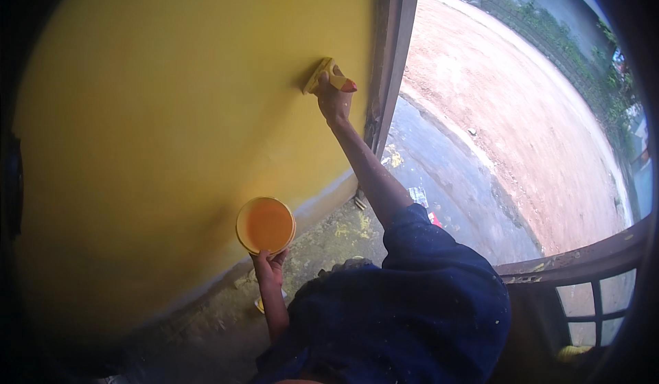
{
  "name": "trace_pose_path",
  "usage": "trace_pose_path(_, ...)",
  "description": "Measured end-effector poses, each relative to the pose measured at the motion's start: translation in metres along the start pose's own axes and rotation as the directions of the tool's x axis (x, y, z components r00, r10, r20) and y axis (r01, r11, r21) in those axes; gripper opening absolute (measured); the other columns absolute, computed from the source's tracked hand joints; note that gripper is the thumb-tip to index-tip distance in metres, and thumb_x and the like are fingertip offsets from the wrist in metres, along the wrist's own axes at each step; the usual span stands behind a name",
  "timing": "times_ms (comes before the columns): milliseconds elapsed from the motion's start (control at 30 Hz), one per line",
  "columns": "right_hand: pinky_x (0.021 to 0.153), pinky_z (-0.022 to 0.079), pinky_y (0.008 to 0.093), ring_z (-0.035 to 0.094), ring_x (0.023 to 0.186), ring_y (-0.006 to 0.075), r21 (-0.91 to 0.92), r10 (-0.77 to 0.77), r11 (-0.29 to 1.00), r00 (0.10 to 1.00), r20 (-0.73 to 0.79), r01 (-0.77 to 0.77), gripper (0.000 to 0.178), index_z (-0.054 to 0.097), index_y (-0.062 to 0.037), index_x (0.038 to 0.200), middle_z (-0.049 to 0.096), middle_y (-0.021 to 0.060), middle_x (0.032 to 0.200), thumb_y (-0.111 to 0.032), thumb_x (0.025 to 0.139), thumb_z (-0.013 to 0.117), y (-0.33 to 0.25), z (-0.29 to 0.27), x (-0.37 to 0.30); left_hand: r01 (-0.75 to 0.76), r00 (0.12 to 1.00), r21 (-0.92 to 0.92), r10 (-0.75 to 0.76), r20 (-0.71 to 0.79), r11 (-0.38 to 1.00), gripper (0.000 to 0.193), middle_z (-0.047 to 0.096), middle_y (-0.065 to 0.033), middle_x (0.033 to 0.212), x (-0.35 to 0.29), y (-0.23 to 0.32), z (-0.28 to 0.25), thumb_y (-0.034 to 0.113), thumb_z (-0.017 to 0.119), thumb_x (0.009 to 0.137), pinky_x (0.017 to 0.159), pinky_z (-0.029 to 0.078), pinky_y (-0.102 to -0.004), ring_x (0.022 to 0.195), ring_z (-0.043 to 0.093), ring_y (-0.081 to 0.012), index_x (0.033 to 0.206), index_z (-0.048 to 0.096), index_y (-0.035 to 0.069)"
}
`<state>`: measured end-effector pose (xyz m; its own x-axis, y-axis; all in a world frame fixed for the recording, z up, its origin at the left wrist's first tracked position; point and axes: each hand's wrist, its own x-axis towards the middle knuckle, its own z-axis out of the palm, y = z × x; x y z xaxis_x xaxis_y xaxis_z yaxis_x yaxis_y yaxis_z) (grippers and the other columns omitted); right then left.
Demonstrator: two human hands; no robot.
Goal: The person paints a wall yellow using a brush and a small bucket of paint. They repeatedly dip the brush into the bucket and apply paint to the wall in vertical strokes, working along the lower section near the floor.
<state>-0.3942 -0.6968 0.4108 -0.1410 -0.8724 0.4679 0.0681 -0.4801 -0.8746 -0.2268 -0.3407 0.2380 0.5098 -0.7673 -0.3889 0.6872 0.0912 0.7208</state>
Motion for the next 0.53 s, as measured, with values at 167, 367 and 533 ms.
trace_pose_path(167, 0.077, 0.056, 0.029, 0.066, 0.091, 0.02, 0.03, -0.483, 0.871, 0.867, -0.126, 0.49, 0.044, 0.043, 0.0022, 0.136, 0.063, 0.0142, 0.11, -0.017, 0.098, 0.05, -0.053, 0.005, 0.036, 0.102, 0.995, -0.014, -0.102, -0.009, 0.995, 0.067, 0.052, -0.0176, 0.122, -0.002, -0.006, 0.009, 0.003, 0.05, 0.079, 0.075, 0.061, -0.0439, 0.096, 0.065, -0.034, 0.141, 0.026, 0.013)
trace_pose_path(367, 0.066, 0.051, 0.0277, 0.064, 0.076, 0.0123, -0.337, 0.077, 0.941, 0.965, 0.251, 0.012, 0.042, 0.052, -0.0026, 0.131, 0.068, 0.0067, 0.09, -0.019, 0.092, 0.057, 0.061, -0.019, -0.115, 0.074, 0.996, 0.009, -0.075, 0.05, 0.997, 0.056, 0.056, -0.0187, 0.117, -0.008, -0.02, 0.008, 0.009, 0.054, 0.081, 0.075, 0.062, -0.0417, 0.094, 0.066, -0.0345, 0.133, 0.034, 0.006)
trace_pose_path(533, 0.073, 0.05, 0.0216, 0.062, 0.087, 0.0112, -0.134, 0.082, 0.989, 0.974, 0.21, -0.054, 0.045, 0.05, -0.0007, 0.134, 0.067, 0.0085, 0.104, -0.017, 0.092, 0.059, 0.072, -0.015, -0.071, 0.008, 1.0, 0.0, -0.008, -0.027, 1.0, 0.059, 0.056, -0.0196, 0.12, -0.011, -0.019, 0.009, 0.01, 0.058, 0.08, 0.074, 0.062, -0.0412, 0.097, 0.065, -0.0365, 0.134, 0.034, 0.007)
